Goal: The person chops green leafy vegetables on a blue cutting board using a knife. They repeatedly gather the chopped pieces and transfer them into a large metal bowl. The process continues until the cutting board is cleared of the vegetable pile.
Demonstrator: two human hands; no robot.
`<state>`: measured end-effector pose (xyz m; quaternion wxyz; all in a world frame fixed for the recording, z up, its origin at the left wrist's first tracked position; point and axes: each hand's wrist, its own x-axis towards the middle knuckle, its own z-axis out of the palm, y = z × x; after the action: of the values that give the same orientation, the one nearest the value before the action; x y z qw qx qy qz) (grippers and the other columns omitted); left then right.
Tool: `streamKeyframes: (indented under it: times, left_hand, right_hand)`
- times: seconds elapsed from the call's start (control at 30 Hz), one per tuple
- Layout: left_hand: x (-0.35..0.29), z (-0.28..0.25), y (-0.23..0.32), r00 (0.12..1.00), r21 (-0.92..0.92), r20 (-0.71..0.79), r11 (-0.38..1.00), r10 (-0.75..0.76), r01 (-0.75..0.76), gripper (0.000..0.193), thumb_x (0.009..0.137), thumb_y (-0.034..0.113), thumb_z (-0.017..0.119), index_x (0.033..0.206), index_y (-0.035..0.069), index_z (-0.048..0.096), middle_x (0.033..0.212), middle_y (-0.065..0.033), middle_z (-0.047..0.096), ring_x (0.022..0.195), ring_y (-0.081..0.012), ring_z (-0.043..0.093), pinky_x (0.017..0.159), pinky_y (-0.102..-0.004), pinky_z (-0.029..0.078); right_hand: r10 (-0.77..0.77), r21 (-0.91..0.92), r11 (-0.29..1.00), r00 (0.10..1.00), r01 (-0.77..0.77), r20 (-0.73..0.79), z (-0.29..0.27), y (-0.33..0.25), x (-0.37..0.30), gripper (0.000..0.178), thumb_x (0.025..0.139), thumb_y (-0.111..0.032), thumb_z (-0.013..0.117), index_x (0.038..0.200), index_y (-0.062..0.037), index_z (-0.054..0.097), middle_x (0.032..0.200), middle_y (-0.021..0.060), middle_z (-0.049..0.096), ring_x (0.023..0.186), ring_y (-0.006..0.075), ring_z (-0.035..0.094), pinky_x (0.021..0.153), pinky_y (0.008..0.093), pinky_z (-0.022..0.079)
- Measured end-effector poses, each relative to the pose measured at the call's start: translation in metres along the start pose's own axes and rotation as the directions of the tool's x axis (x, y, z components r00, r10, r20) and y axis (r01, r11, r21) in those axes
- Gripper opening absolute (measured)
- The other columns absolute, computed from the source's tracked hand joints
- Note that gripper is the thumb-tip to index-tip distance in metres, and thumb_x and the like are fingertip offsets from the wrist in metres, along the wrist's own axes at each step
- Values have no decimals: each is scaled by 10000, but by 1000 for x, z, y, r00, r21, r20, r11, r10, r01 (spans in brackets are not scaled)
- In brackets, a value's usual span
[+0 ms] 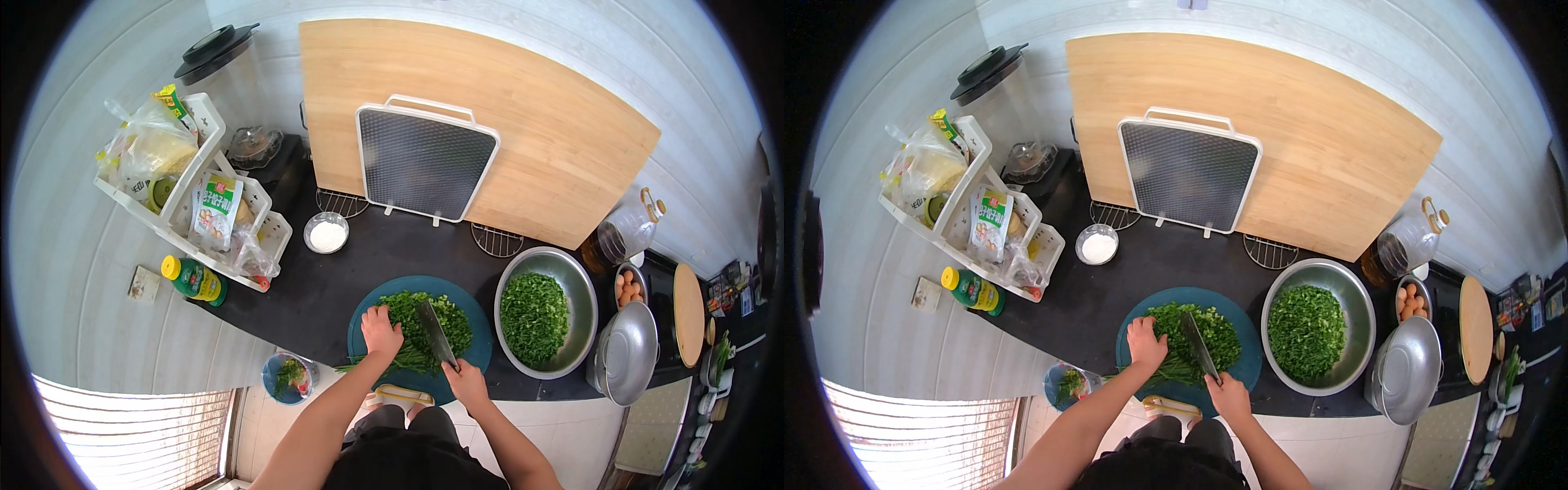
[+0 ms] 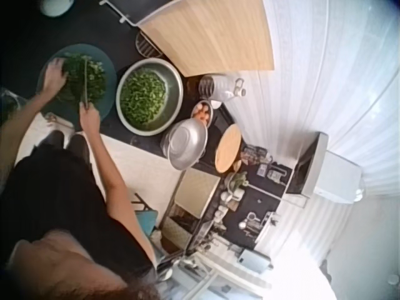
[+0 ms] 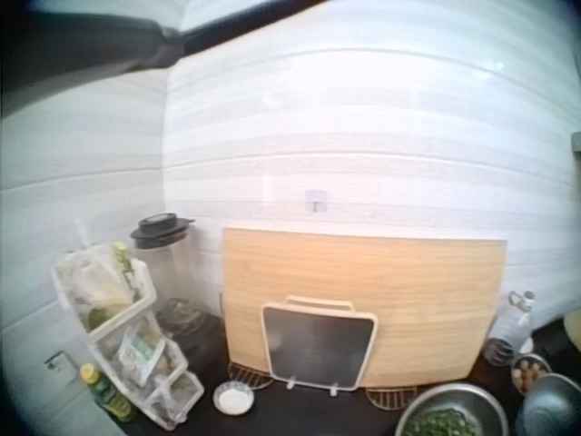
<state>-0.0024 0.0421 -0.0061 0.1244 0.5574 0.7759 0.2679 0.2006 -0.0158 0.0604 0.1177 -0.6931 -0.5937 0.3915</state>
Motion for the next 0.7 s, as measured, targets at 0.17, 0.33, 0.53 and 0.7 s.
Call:
streamKeyframes:
  times: [0.17, 0.33, 0.53, 0.7]
  left_hand:
    - [13, 20, -12, 991, 25, 107, 997, -75, 73, 152, 702, 140, 713, 809, 77, 623, 956, -90, 545, 981, -299, 479, 839, -424, 408]
    - [13, 25, -30, 990, 7, 136, 999, -40, 39, 105, 693, 134, 707, 729, 83, 622, 891, -74, 577, 924, -294, 513, 809, -428, 427]
    - [4, -8, -50, 945, -72, 314, 990, -92, 120, 171, 676, 155, 720, 791, 87, 613, 893, -76, 589, 917, -295, 539, 808, -426, 442]
    - [18, 8, -42, 983, -54, 128, 989, -128, 136, 237, 688, 165, 725, 856, 59, 595, 888, -97, 580, 908, -301, 539, 795, -432, 442]
  right_hand:
    - [-18, 6, 1000, 1000, 18, -5, 2, 9, 2, 419, 873, -387, 581, 751, 13, 559, 603, 190, 564, 606, 384, 585, 542, 426, 427]
    - [4, 16, 1000, 1000, -4, 19, -1, 5, 3, 442, 863, -413, 577, 710, 0, 539, 643, 213, 591, 678, 416, 601, 596, 469, 452]
    - [-14, 22, 1000, 1000, 13, 20, -6, 1, 5, 437, 862, -407, 581, 706, -2, 530, 629, 205, 582, 654, 411, 594, 574, 465, 444]
    - [-22, 18, 1000, 999, 21, 37, -4, 2, 6, 438, 862, -407, 581, 703, -2, 525, 627, 206, 580, 644, 413, 590, 568, 464, 441]
